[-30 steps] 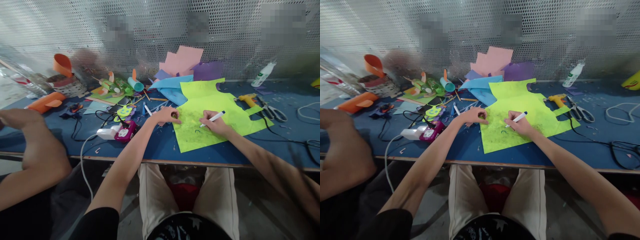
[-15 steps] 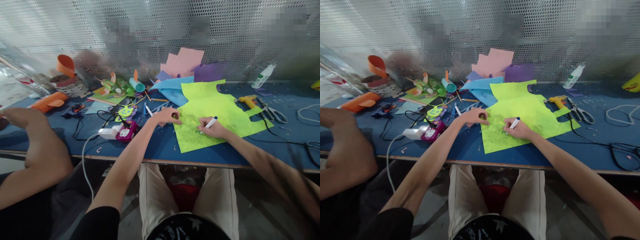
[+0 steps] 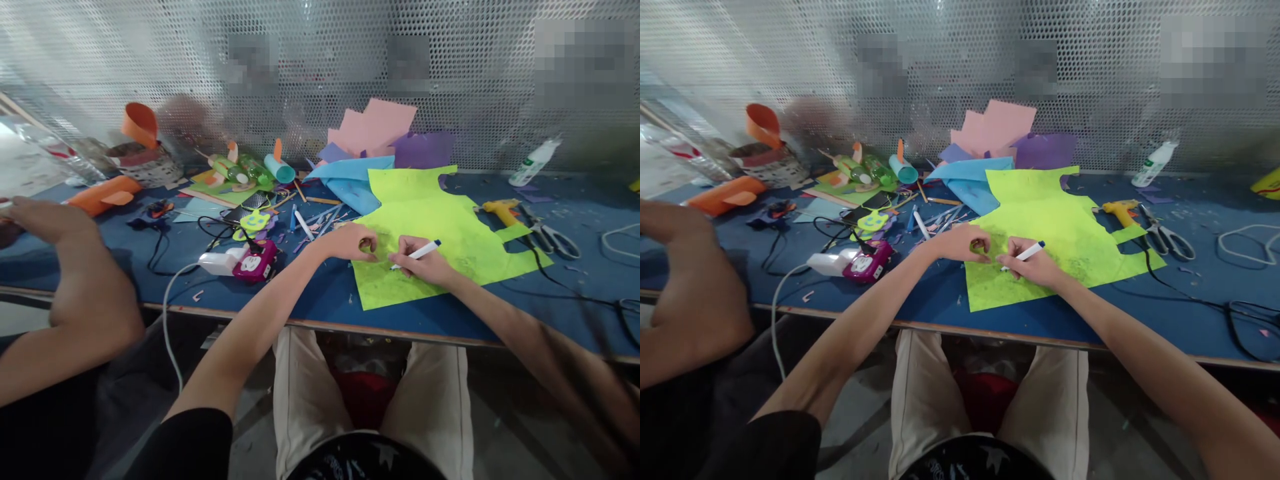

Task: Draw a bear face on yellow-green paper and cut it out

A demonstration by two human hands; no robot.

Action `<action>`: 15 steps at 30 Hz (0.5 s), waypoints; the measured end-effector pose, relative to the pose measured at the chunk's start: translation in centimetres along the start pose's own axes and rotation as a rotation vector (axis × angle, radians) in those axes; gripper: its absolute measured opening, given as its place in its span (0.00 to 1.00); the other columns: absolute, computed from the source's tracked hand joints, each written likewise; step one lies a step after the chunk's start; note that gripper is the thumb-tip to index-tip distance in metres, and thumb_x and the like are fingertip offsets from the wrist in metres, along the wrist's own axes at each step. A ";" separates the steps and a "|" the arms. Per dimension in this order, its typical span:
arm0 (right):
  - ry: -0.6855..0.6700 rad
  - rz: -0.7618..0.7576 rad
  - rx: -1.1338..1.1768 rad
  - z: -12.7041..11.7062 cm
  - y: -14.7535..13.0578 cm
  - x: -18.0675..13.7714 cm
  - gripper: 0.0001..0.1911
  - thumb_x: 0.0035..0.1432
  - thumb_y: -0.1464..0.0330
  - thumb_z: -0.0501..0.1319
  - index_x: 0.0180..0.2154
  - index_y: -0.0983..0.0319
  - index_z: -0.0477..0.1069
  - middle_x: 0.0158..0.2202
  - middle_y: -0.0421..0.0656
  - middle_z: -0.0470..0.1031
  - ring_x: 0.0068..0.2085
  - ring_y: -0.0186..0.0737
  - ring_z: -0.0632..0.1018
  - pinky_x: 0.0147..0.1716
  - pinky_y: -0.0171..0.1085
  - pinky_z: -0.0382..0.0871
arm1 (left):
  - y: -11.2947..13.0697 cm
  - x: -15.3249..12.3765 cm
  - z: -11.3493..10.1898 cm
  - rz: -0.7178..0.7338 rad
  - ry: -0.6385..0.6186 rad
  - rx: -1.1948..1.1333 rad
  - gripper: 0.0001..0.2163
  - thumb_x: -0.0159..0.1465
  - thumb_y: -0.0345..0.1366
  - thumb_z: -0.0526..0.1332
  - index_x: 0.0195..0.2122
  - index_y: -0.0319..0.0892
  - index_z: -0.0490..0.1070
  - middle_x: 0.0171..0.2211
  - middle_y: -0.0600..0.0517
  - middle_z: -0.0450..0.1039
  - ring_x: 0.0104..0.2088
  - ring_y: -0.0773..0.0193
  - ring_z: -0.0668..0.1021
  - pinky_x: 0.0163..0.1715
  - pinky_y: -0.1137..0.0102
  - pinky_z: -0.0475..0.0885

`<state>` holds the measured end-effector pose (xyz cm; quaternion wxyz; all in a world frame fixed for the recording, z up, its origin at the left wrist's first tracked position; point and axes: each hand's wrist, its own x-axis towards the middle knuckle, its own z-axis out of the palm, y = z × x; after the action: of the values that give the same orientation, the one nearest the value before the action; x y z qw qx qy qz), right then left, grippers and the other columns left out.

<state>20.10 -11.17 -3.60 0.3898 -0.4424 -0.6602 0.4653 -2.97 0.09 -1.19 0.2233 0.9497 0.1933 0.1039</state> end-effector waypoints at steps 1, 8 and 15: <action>0.007 0.008 -0.009 0.0 0.0 0.0 0.21 0.59 0.59 0.71 0.28 0.58 0.61 0.16 0.34 0.70 0.17 0.31 0.67 0.18 0.31 0.56 | 0.1 0.1 0.2 0.000 -0.026 -0.022 0.18 0.60 0.54 0.67 0.36 0.43 0.76 0.30 0.53 0.73 0.30 0.64 0.72 0.33 0.68 0.61; 0.145 -0.009 -0.111 -1.1 0.2 0.3 0.22 0.58 0.60 0.72 0.24 0.60 0.62 0.15 0.35 0.68 0.17 0.30 0.66 0.19 0.32 0.56 | -0.1 0.1 0.3 -0.030 -0.099 -0.076 0.18 0.59 0.54 0.68 0.36 0.43 0.77 0.31 0.52 0.74 0.30 0.64 0.73 0.32 0.67 0.61; 0.201 0.018 -0.029 -1.3 0.2 0.7 0.21 0.56 0.57 0.73 0.26 0.59 0.65 0.15 0.36 0.70 0.16 0.29 0.63 0.16 0.32 0.53 | -0.2 -0.1 0.1 -0.020 -0.101 -0.091 0.18 0.61 0.53 0.67 0.38 0.42 0.78 0.30 0.52 0.73 0.29 0.65 0.71 0.32 0.67 0.61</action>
<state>21.15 -10.11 -3.39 0.4435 -0.4983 -0.6204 0.4124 -3.07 0.14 -1.40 0.2767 0.9406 0.1864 0.0623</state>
